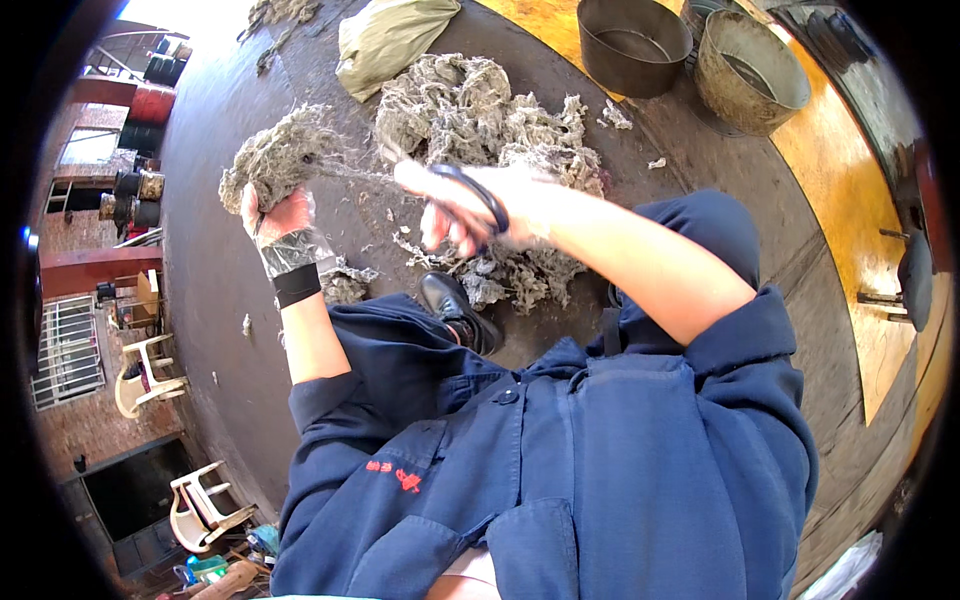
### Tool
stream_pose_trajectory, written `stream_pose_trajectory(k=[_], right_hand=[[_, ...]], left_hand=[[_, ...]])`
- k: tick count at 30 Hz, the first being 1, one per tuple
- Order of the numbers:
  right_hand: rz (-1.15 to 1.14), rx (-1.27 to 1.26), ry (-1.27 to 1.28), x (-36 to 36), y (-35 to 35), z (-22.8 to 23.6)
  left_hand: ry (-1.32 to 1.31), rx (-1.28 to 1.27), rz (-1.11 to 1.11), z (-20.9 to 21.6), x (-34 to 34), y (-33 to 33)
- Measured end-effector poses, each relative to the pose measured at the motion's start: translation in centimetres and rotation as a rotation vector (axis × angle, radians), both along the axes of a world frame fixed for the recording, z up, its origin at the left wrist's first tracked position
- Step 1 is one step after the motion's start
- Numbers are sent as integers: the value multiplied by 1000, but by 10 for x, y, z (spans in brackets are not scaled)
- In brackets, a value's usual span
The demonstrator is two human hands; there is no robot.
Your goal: The person sits cross-legged on the floor and uses shears to cut a large mass of gray fibrous material into smaller pieces. The person repeatedly lifts sections of the material, snips them with the shears, and drops the cut pieces back onto the pile.
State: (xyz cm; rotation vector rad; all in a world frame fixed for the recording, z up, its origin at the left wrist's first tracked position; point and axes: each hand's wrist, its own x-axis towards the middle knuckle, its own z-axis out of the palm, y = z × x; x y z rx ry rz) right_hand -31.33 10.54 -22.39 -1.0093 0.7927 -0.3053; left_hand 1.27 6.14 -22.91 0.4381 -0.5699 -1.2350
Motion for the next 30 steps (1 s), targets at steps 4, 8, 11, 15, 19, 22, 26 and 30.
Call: stream_pose_trajectory(k=[4,8,11,15,19,22,26,30], right_hand=[[105,189,-263,20,42,-11],[107,547,-400,47,53,-23],[119,574,-510,55,44,-29],[109,559,-520,63,35,-35],[89,446,-473,66,25,-40],[66,375,-471,70,26,-33],[7,672,-585,74,23,-43],[-65,675,-607,66,27,-28]], left_hand=[[54,33,-58,7,-13,-1],[17,62,-20,8,-18,1],[26,83,-68,8,-16,8],[-13,127,-181,10,-14,21],[-50,132,-262,20,-41,29],[-43,197,-240,18,-38,37],[-84,291,-317,8,-23,38],[-214,140,-414,14,-32,46]])
